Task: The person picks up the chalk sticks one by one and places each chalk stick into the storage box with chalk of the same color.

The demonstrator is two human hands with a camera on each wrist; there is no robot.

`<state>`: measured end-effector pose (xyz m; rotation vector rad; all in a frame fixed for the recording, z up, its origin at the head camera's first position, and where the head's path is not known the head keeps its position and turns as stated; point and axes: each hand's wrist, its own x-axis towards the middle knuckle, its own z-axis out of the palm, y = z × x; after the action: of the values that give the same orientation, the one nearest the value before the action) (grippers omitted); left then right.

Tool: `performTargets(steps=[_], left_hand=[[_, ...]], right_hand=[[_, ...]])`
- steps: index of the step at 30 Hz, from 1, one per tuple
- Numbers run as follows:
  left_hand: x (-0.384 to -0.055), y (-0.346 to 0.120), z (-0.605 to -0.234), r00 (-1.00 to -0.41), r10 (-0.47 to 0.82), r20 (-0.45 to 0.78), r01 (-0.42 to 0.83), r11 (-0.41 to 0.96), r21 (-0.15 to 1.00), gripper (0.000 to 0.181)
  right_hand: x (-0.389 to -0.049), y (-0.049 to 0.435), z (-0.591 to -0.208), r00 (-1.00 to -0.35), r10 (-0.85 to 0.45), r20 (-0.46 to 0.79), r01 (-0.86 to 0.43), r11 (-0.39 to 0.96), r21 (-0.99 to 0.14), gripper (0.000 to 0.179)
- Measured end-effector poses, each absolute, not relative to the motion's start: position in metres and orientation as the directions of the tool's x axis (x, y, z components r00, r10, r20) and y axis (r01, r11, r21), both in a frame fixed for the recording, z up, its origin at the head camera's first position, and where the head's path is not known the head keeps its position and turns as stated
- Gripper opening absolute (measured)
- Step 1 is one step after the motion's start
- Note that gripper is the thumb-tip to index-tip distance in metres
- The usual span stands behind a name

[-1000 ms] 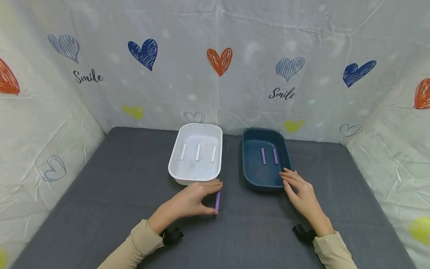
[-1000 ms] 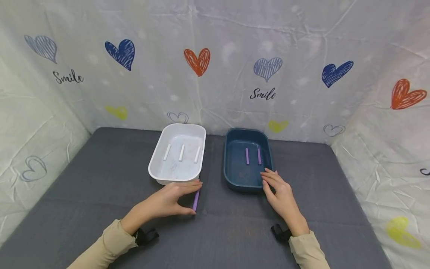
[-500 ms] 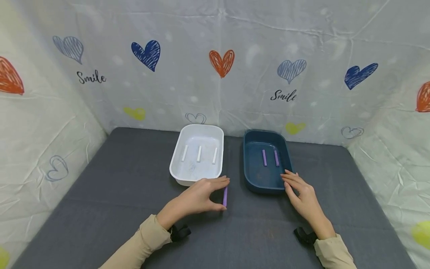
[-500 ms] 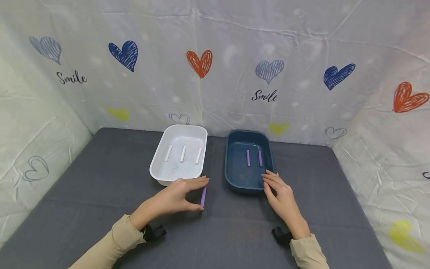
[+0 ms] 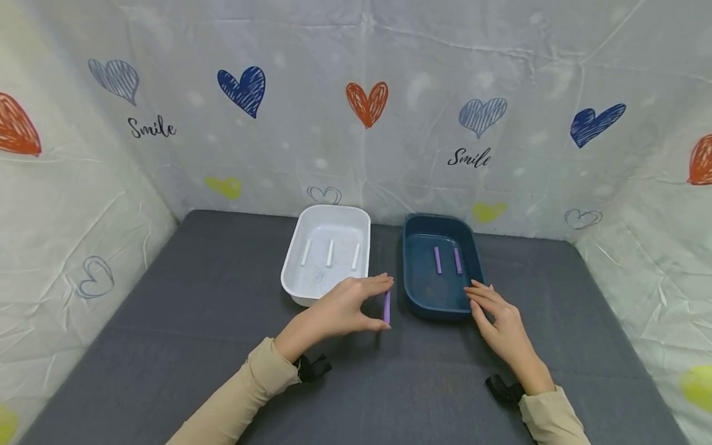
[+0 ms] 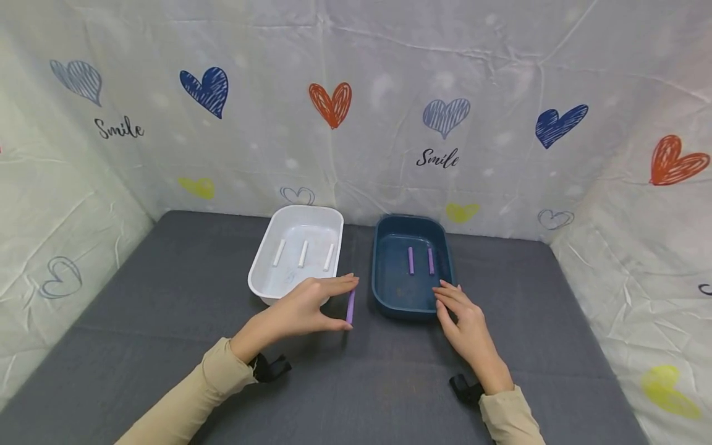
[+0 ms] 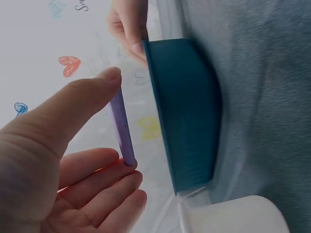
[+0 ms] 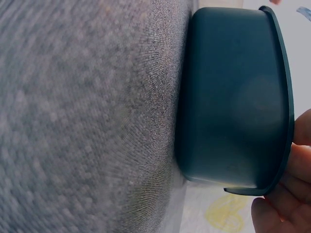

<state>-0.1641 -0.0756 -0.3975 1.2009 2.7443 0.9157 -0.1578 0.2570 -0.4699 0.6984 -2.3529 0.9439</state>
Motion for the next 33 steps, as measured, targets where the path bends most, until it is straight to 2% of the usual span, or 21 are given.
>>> performTargets(steps=[7, 17, 33], left_hand=[[-0.174, -0.065, -0.388, -0.711, 0.669, 0.217, 0.661, 0.531, 0.530, 0.074], [-0.194, -0.051, -0.381, -0.713, 0.672, 0.202, 0.661, 0.547, 0.513, 0.074], [-0.223, -0.029, -0.374, -0.740, 0.658, 0.140, 0.621, 0.588, 0.519, 0.073]], right_hand=[[-0.157, 0.259, -0.470, -0.770, -0.267, 0.579, -0.590, 0.643, -0.488, 0.023], [-0.158, 0.259, -0.471, -0.750, -0.275, 0.602, -0.612, 0.635, -0.472, 0.023], [-0.158, 0.260, -0.471, -0.754, -0.275, 0.596, -0.608, 0.636, -0.475, 0.023]])
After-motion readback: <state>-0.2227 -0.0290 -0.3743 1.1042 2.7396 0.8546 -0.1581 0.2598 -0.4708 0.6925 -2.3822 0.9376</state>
